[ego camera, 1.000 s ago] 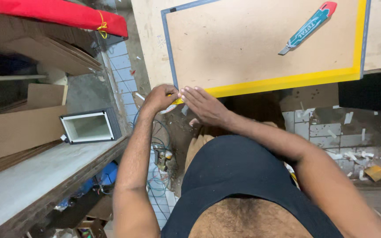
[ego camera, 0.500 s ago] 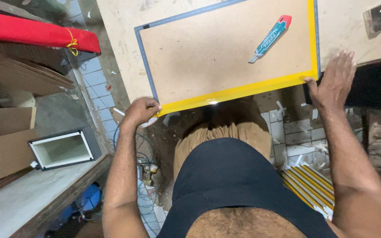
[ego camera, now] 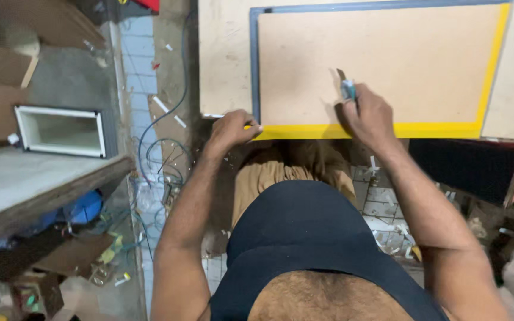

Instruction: The person applies yellow masking tape to the edges of rectangular frames on a workbench. They use a utility knife to cut the tape and smooth it along the borders, repeating the process on multiple frames.

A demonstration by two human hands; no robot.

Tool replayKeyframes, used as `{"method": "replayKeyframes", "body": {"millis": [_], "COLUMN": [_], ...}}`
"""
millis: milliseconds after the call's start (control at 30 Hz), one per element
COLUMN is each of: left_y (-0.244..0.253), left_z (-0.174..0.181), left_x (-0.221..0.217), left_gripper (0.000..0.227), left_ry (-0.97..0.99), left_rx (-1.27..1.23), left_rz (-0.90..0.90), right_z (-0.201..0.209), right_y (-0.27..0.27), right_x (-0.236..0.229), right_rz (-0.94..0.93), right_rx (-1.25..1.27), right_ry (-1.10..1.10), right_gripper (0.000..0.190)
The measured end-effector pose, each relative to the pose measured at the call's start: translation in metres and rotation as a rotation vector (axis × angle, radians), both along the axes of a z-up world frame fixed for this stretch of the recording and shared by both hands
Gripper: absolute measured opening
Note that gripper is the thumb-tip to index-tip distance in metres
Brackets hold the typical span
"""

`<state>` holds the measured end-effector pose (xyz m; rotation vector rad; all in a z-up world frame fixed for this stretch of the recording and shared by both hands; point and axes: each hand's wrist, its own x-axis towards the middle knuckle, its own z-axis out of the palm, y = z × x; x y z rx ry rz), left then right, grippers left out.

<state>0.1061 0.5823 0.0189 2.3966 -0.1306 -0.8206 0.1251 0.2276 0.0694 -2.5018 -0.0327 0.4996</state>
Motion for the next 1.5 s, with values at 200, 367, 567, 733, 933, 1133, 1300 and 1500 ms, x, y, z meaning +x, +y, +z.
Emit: {"method": "replayKeyframes", "body": {"millis": [200, 367, 567, 733, 933, 1133, 1300, 1500], "left_y": [0.006, 0.008, 0.011, 0.012, 0.026, 0.055, 0.039, 0.001], "left_z": [-0.006, -0.008, -0.008, -0.005, -0.001, 0.012, 0.017, 0.012], "left_x": [-0.004, -0.008, -0.011, -0.01, -0.026, -0.057, -0.067, -0.048], "left_gripper": [0.028, 0.021, 0.022, 0.022, 0.024, 0.035, 0.049, 0.062], "left_ry": [-0.056, -0.176, -0.159, -0.132, -0.145, -0.241, -0.043, -0.849], "left_rx": [-0.042, -0.106, -0.09, -0.08, -0.171, -0.445, -0.582, -0.208], "left_rz": [-0.02, -0.056, -0.057, -0.033, 0.109, 0.282, 0.51, 0.028], "right_z": [-0.002, 0.005, 0.007, 0.016, 0.038, 0.015, -0.001, -0.003], "right_y": [0.129, 0.154, 0.165, 0.162, 0.116, 0.102, 0.111, 0.121], "right_x": [-0.052, -0.07, -0.075, -0.069, -0.038, 0.002, -0.022, -0.042], "right_rz": [0.213, 0.252, 0.217, 0.285, 0.134, 0.267, 0.615, 0.755], "right_rx": [0.139, 0.104, 0.14, 0.379, 0.15, -0.4, -0.215, -0.036], "right_ry": [0.018, 0.098, 0.141, 0.189, 0.518, -0.645, -0.941, -0.789], "right_gripper": [0.036, 0.033, 0.028, 0.026, 0.036, 0.036, 0.036, 0.039]}}
